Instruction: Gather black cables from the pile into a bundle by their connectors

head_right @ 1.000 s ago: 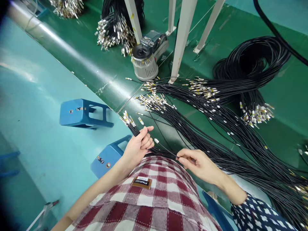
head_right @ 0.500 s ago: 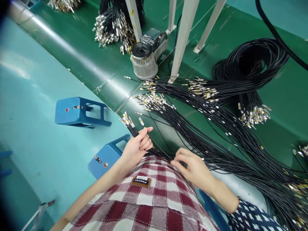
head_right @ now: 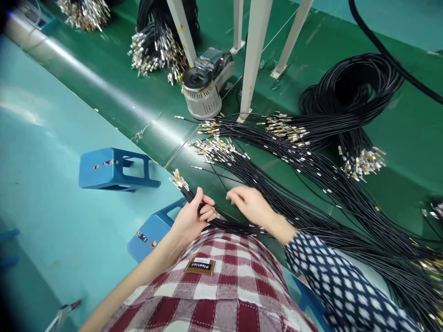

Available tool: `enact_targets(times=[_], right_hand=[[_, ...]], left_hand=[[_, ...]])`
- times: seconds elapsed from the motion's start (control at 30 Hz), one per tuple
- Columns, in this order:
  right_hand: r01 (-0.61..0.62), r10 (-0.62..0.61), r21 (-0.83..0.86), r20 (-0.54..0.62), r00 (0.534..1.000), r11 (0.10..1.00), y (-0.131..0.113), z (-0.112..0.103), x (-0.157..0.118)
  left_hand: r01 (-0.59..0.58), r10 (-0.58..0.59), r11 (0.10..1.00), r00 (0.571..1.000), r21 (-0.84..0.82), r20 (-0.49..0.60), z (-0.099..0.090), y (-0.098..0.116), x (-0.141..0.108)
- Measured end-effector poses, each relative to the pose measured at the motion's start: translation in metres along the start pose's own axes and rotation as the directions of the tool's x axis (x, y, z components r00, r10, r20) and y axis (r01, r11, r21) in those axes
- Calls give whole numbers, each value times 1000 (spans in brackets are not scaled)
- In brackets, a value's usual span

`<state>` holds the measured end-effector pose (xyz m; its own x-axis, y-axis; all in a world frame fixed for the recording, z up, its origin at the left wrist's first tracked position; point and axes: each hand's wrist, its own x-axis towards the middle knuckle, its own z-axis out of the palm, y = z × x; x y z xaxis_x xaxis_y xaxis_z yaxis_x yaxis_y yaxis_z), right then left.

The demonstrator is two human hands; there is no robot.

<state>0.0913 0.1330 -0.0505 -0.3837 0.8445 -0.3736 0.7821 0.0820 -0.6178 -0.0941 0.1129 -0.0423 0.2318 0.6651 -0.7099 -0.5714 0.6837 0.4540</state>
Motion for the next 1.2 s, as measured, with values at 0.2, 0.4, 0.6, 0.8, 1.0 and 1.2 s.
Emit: enact_targets(times=[0.2, 0.4, 0.6, 0.8, 1.0, 1.2], right_hand=[[-167, 154, -148, -96, 983, 975, 22, 32, 78], [-99, 99, -19, -7, 995, 995, 23, 17, 30], [-57, 17, 522, 80, 997, 851, 37, -4, -61], [-48, 4, 707, 64, 998, 705, 27, 4, -75], [-55, -13, 786, 80, 997, 616, 18, -1, -72], [-109, 18, 765, 126, 992, 634, 18, -8, -82]], left_hand=[[-8, 22, 991, 995, -134, 101, -8, 3, 4], [-30, 37, 980, 999, -199, 29, -7, -1, 3], [-119, 123, 992, 989, -46, 83, 20, 9, 7], [-193, 181, 976, 977, 106, 112, 43, 11, 8], [-104, 76, 964, 990, 243, 122, 44, 6, 1], [-127, 92, 973, 979, 190, 181, 40, 15, 7]])
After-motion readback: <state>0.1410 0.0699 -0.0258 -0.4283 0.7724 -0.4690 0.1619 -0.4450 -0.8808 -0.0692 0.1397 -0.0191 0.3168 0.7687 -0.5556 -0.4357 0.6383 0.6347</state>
